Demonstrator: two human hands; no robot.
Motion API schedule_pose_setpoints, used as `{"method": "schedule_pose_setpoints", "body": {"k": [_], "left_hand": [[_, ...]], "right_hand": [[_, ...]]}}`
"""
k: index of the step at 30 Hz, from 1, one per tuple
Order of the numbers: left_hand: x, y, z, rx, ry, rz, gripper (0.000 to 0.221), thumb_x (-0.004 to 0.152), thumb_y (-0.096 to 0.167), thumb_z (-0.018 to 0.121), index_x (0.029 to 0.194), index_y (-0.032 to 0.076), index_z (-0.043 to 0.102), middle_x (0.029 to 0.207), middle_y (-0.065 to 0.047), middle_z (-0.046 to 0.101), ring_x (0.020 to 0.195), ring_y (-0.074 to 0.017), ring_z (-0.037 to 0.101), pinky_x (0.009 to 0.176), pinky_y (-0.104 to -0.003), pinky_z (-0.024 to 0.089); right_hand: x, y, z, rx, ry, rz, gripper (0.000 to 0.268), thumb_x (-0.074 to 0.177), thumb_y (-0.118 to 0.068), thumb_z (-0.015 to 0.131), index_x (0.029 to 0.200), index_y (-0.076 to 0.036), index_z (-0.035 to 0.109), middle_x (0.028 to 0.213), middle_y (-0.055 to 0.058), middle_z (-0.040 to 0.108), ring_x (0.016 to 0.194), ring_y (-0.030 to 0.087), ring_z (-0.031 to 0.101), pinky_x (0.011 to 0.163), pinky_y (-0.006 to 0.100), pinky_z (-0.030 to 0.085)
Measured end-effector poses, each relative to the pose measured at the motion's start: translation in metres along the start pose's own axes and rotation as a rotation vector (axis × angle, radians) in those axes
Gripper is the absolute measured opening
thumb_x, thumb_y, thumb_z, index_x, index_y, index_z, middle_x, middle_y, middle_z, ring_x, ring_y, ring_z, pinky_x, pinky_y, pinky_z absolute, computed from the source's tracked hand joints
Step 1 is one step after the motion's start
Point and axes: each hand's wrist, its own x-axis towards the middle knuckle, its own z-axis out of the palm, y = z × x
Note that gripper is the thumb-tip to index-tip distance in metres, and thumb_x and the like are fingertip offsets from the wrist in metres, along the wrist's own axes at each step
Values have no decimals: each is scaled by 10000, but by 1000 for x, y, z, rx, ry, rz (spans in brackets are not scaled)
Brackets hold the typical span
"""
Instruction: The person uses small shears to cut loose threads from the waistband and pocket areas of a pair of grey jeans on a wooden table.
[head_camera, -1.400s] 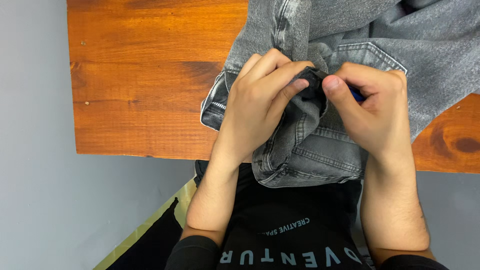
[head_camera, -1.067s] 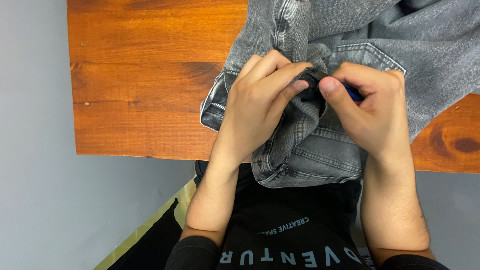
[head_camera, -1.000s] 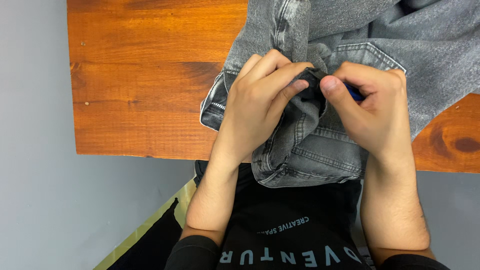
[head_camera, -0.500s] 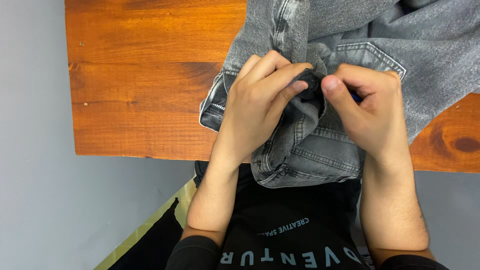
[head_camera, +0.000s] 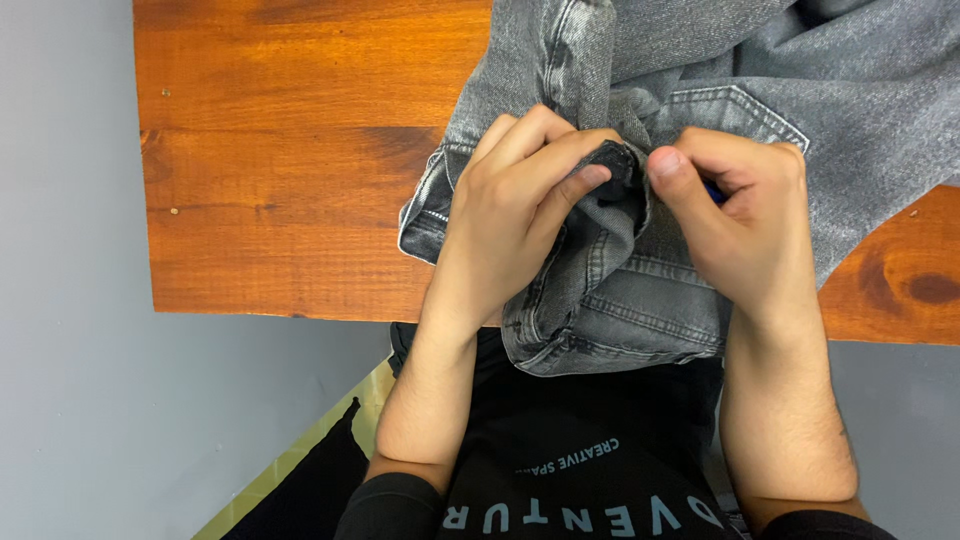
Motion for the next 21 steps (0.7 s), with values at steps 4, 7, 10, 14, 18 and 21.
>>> {"method": "schedule_pose_setpoints", "body": {"k": [4, 7, 10, 14, 18, 21], "left_hand": [[-2, 3, -5, -14, -10, 11, 247, 1119, 234, 461, 1239, 125, 647, 996, -31, 552, 910, -211, 534, 890, -332, 416], [-8, 5, -8, -74, 7, -9, 223, 1123, 197, 505, 1290, 145, 644, 1067, -38, 562, 981, -226, 544, 934, -342, 434], [-10, 7, -10, -108, 14, -16, 194, 1107, 117, 524, 1246, 138, 657, 1089, -45, 553, 1024, -228, 569, 967, -339, 437], [-15, 3, -8, -151, 38, -41, 199, 1106, 140, 514, 1240, 140, 661, 1111, -46, 575, 1052, -221, 591, 1006, -342, 453], [-17, 0, -6, -134, 69, -36, 202, 1105, 181, 525, 1242, 110, 656, 1122, -57, 620, 1054, -231, 620, 991, -352, 468], [-14, 6, -9, -96, 92, -44, 211, 1100, 171, 520, 1222, 103, 679, 1106, -54, 626, 1056, -231, 625, 990, -348, 471]], "right_hand": [[-3, -4, -4, 46, 34, 14, 532, 1131, -249, 497, 679, -117, 249, 671, -49, 200, 668, 88, 190, 593, 301, 156], [-8, 3, -6, 148, 55, 34, 456, 1122, -388, 468, 785, -83, 422, 730, -22, 345, 705, 91, 302, 645, 275, 240], [-8, -5, -6, 184, 51, 23, 361, 1044, -412, 564, 919, -74, 558, 809, -13, 437, 705, 71, 329, 678, 244, 256], [-8, -19, 0, 125, 69, 54, 215, 960, -102, 844, 1056, -76, 653, 649, -52, 319, 603, 42, 263, 602, 202, 225], [-9, -21, 12, -107, 151, -76, 350, 900, -253, 947, 1129, -79, 747, 612, -26, 437, 552, 69, 353, 580, 224, 285], [-9, -23, 16, -131, 168, -183, 169, 994, -128, 890, 1089, -27, 792, 748, 4, 645, 600, 91, 466, 594, 247, 336]]}}
